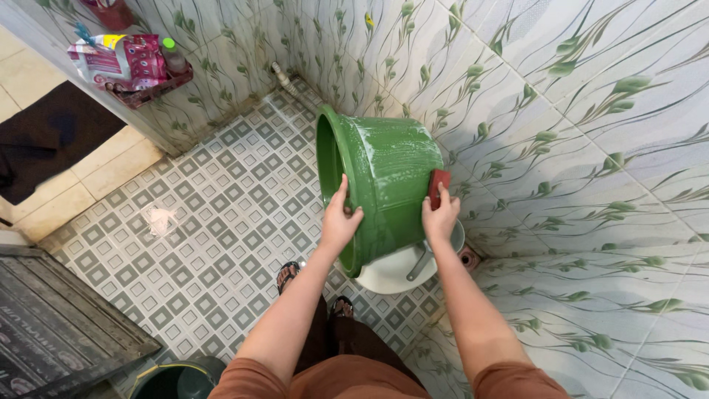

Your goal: The person scrubs the exterior and interior surfaces of a green plastic bucket using a scouring pad while holding it over a toilet.

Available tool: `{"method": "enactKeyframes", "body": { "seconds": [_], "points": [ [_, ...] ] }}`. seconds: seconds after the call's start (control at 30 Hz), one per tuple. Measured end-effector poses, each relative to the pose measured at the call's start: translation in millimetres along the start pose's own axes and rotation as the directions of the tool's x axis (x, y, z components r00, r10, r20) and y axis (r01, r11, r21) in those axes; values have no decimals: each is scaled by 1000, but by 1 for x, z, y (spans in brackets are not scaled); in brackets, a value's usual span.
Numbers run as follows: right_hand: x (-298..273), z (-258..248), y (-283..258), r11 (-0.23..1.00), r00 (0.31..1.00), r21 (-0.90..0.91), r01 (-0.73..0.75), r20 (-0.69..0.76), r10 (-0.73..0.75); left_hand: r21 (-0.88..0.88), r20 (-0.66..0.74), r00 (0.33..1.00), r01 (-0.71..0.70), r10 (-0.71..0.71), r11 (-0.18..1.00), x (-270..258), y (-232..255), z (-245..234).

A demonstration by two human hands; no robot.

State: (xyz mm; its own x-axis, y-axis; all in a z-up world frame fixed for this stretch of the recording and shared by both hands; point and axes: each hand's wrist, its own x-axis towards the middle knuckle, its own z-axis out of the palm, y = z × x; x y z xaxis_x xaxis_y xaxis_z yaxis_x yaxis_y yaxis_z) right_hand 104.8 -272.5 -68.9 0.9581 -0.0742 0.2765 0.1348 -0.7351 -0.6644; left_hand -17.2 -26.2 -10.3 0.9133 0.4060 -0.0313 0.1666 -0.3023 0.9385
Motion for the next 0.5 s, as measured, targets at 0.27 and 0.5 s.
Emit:
{"method": "enactKeyframes", "body": {
  "seconds": [0.27, 0.5],
  "points": [
    [-13, -1, 0, 998, 999, -55, -32, -4, 32, 37, -67, 997, -31, 34, 999, -63, -47, 39],
    [-17, -5, -7, 1000, 998, 2, -1, 65, 0, -127, -142, 987, -94, 76, 987, -53, -41, 53]
  ]
}}
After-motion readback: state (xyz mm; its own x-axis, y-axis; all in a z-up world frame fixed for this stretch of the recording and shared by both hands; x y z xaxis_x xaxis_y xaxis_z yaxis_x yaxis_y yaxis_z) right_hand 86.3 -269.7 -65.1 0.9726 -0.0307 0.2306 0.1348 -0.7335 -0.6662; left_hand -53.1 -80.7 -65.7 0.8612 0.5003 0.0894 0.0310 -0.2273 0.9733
